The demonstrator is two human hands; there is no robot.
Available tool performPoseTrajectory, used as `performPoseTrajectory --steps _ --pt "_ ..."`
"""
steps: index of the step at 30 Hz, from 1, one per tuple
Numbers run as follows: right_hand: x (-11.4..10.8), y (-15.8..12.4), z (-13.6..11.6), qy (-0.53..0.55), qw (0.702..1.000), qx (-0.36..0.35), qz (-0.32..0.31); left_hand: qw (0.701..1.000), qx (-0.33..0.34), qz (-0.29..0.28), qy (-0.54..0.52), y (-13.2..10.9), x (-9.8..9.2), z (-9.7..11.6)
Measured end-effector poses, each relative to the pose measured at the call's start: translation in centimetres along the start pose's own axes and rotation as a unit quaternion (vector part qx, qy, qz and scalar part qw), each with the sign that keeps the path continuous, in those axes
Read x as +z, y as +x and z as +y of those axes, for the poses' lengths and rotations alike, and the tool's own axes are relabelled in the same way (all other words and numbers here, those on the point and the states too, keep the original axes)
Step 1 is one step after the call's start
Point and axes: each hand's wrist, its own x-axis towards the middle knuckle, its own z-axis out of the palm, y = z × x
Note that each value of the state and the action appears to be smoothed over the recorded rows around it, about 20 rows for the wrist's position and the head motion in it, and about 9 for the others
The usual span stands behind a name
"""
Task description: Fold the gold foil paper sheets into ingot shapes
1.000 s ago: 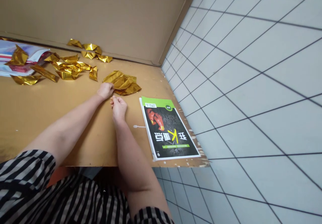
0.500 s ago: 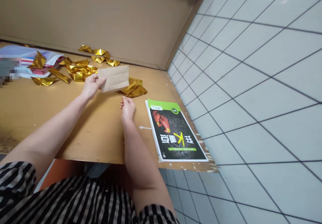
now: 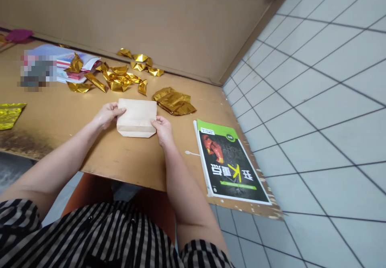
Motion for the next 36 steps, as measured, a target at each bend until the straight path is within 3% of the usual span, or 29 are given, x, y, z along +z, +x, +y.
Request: performPoseTrajectory --steps 7,18,24,29,36 --pt "-0.4 0.3 0.3 -0.007 0.999 -0.028 0.042 0.995 -0.069 -0.068 0.026 0.5 -1.0 -0.7" --pt "-0.8 0.5 0.5 0.009 0.998 -0.038 0.04 1.0 -0.003 -0.006 0.012 1.0 -1.1 -0.7" --pt "-1.0 0.5 0.3 0.016 0.999 -0.008 0.042 1.0 -0.016 -0.001 0.01 0.9 -1.0 -0.9" --pt "-1.3 0.8 0.3 0.039 0.998 0.024 0.04 0.997 -0.033 -0.066 0.005 0.8 -1.4 -0.7" --pt "-1.2 0.7 -0.1 0.069 0.996 0.04 0.035 0.98 0.016 -0.198 0.01 0.8 -1.4 -1.1"
